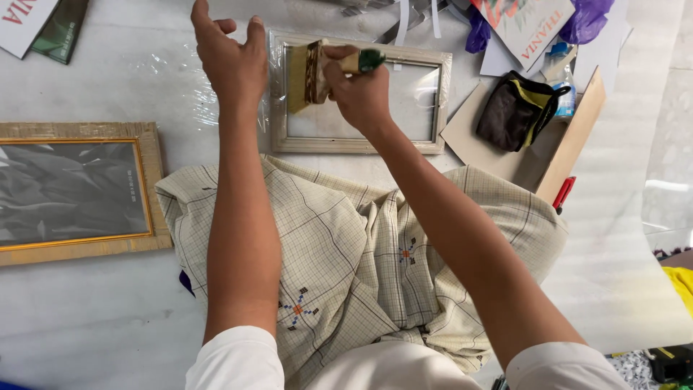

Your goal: Assembling a picture frame by inserting a photo and a backing board

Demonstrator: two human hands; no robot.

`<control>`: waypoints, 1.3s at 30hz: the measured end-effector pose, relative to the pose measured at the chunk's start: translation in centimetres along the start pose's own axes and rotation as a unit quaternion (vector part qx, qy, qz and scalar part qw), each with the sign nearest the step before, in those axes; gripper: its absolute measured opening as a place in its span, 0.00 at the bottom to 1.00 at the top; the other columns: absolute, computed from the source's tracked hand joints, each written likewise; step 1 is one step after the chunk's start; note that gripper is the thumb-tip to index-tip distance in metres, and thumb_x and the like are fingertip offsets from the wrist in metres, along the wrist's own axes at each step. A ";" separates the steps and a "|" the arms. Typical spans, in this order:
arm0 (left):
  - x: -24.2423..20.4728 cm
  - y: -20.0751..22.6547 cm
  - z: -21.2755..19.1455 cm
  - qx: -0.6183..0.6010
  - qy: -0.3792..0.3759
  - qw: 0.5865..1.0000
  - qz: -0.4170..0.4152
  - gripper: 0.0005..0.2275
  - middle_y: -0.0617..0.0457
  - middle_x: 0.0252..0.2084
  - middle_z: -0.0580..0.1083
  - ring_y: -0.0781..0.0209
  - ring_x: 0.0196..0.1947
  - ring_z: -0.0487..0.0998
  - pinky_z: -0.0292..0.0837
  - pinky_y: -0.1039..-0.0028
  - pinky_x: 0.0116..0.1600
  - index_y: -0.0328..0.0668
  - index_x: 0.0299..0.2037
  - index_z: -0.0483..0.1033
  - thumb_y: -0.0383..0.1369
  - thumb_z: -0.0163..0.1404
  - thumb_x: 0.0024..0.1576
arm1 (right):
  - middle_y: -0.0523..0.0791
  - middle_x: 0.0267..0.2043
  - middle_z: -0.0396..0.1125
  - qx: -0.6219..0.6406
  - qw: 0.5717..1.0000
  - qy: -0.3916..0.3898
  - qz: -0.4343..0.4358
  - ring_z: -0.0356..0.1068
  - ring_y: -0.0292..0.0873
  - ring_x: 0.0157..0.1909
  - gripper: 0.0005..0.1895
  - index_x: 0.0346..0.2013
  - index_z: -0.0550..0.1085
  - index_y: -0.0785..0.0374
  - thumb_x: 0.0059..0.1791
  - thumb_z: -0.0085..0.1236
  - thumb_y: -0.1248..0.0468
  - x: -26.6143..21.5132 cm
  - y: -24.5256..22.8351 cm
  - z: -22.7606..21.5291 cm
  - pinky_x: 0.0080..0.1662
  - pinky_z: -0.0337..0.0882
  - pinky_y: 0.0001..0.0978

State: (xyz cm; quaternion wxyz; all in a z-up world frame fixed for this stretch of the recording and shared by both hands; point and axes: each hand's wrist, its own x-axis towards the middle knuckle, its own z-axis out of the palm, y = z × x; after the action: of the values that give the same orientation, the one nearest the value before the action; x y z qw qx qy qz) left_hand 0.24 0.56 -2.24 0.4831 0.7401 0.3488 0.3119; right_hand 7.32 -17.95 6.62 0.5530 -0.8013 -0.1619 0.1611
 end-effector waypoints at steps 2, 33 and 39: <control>0.1 -0.3 0.0 -0.005 0.006 1.000 0.003 0.30 0.49 0.44 0.70 0.61 0.40 0.76 0.79 0.71 0.43 0.33 0.66 0.52 0.38 0.60 0.64 | 0.49 0.36 0.73 -0.020 0.990 -0.127 -0.063 0.70 0.37 0.24 0.07 0.46 0.77 0.67 0.53 0.58 0.69 0.6 3.3 -1.7 0.24 0.76 0.24; -0.1 -0.7 -0.1 -0.010 0.007 1.000 0.016 0.29 0.50 0.44 0.71 0.60 0.45 0.76 0.80 0.67 0.46 0.38 0.67 0.52 0.35 0.60 0.65 | 0.52 0.27 0.74 -0.374 0.906 -0.147 -0.131 0.62 0.35 0.13 0.14 0.44 0.80 0.73 0.55 0.44 0.73 -1.5 -0.1 -17.5 0.12 0.62 0.22; -0.2 0.5 0.2 -0.021 0.014 0.999 0.028 0.27 0.50 0.44 0.72 0.61 0.43 0.77 0.81 0.71 0.42 0.43 0.65 0.57 0.34 0.61 0.62 | 0.51 0.42 0.73 -0.115 0.992 -0.038 -0.036 0.76 0.43 0.35 0.11 0.51 0.75 0.69 0.54 0.55 0.69 -1.6 -1.3 -11.1 0.38 0.83 0.28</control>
State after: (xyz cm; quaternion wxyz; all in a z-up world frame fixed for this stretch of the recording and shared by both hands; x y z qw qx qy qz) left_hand 0.39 0.14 -1.86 0.4844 0.7348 0.3282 0.3432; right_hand 10.67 -27.43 11.74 0.4557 -0.8466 -0.2291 0.1519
